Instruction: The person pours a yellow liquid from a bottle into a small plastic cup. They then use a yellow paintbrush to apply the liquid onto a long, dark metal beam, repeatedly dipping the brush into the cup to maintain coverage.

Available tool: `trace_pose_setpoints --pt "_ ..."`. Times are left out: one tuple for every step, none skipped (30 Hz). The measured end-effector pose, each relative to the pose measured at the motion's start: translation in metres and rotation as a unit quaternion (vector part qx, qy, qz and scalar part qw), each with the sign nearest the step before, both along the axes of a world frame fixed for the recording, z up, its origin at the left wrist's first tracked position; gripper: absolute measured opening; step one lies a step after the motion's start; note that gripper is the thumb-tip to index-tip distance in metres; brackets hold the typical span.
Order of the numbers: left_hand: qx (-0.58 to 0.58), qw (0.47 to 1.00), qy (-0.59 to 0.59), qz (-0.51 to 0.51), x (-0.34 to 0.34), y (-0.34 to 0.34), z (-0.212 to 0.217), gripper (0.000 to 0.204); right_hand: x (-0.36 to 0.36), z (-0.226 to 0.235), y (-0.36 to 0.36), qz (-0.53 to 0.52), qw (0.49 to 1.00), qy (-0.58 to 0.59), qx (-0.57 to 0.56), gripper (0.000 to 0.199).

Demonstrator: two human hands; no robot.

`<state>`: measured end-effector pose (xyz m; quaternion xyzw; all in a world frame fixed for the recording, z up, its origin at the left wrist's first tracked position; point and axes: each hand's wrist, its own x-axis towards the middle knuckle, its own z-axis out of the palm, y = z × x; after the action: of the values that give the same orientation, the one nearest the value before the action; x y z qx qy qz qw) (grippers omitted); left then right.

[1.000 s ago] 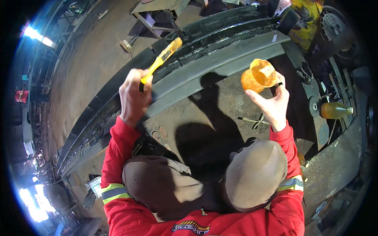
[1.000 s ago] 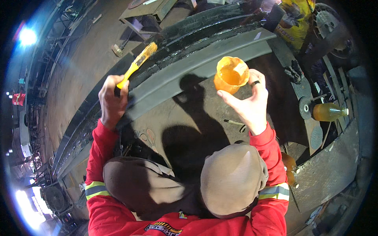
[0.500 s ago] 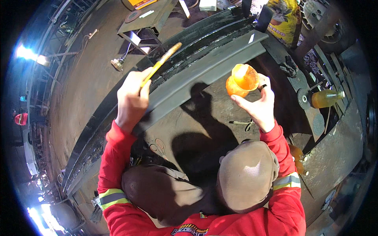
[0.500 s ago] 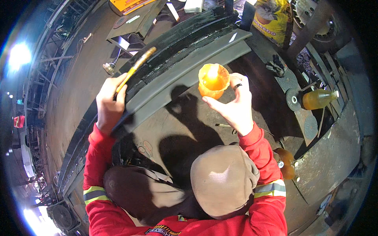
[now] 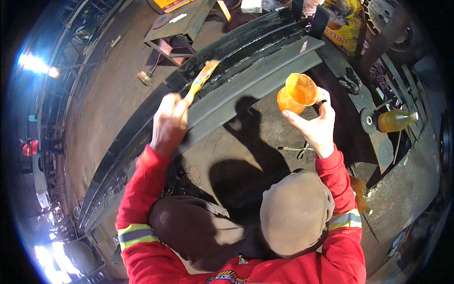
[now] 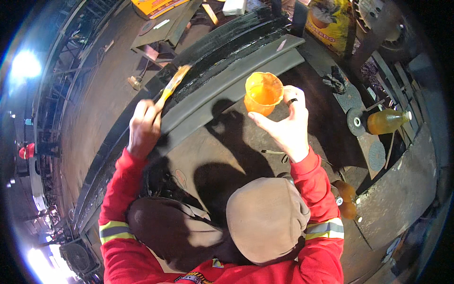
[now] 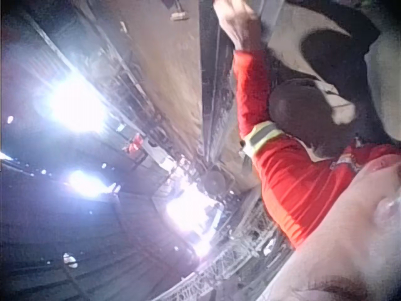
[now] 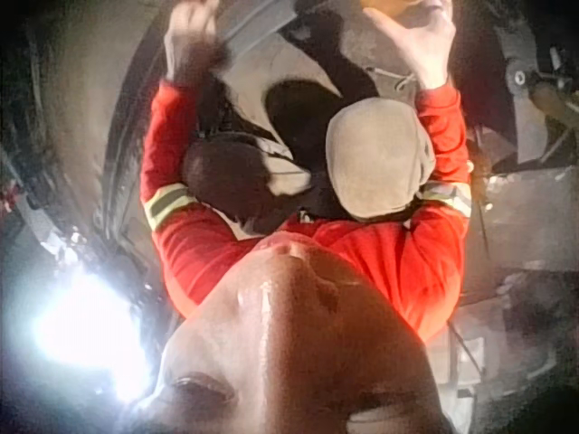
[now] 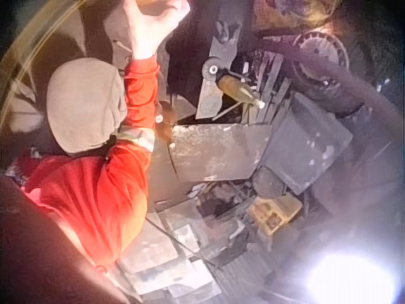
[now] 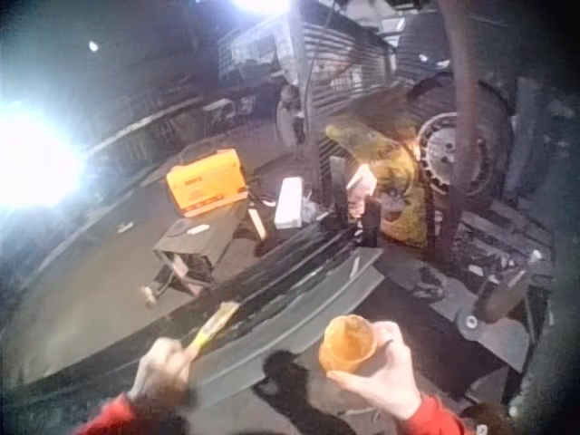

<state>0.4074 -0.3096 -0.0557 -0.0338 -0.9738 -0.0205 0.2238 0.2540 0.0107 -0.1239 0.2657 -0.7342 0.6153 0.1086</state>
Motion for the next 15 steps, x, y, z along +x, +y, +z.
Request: trace_pose_setpoints --pt "-0.016 0.997 0.076 -0.030 0.013 -0.002 -0.004 0.027 -0.001 0.000 -0.001 0.002 1.000 -0.003 0.000 0.061" --pt "0.022 0.996 0.081 -0.029 0.024 -0.003 -0.004 0.025 0.000 0.000 0.001 -0.002 1.000 -0.007 0.006 0.061" --pt "0.061 0.994 0.088 -0.026 0.031 -0.001 -0.001 0.023 -0.002 0.000 0.003 -0.003 1.000 -0.008 0.013 0.061" --pt "0.107 0.991 0.081 0.000 0.034 0.002 0.001 0.021 -0.004 -0.002 0.007 -0.012 0.999 0.006 0.029 0.061" --pt "0.147 0.986 0.075 0.033 0.035 0.006 0.013 0.020 -0.008 -0.003 0.007 -0.014 0.999 0.019 0.041 0.062" --pt "0.192 0.978 0.077 0.043 0.029 0.011 0.020 0.020 -0.010 -0.003 0.011 -0.018 0.998 0.034 0.059 0.062" --pt "0.215 0.971 0.107 0.019 0.018 0.018 0.027 0.020 -0.013 -0.004 0.011 -0.025 0.996 0.051 0.065 0.063" --pt "0.202 0.975 0.093 0.031 0.008 0.021 0.030 0.021 -0.014 -0.005 0.009 -0.033 0.995 0.067 0.072 0.063" --pt "0.187 0.978 0.077 0.040 -0.001 0.023 0.030 0.022 -0.014 -0.006 0.006 -0.043 0.993 0.082 0.079 0.063" --pt "0.178 0.981 0.059 0.046 -0.004 0.016 0.024 0.023 -0.013 -0.008 0.000 -0.030 0.995 0.079 0.055 0.065" --pt "0.171 0.982 0.024 0.072 0.000 0.011 0.019 0.023 -0.012 -0.009 -0.001 -0.024 0.991 0.109 0.079 0.065" --pt "0.165 0.982 0.006 0.092 0.003 0.010 0.023 0.023 -0.009 -0.005 -0.001 -0.023 0.990 0.108 0.083 0.065" --pt "0.158 0.981 -0.012 0.113 0.010 0.012 0.032 0.023 -0.006 -0.003 0.002 -0.021 0.990 0.106 0.088 0.066" --pt "0.170 0.981 0.017 0.090 0.018 0.008 0.044 0.023 -0.006 -0.002 0.001 -0.022 0.987 0.124 0.099 0.066" --pt "0.185 0.979 0.045 0.069 0.021 0.007 0.056 0.022 -0.007 -0.002 0.003 -0.020 0.983 0.141 0.113 0.066"
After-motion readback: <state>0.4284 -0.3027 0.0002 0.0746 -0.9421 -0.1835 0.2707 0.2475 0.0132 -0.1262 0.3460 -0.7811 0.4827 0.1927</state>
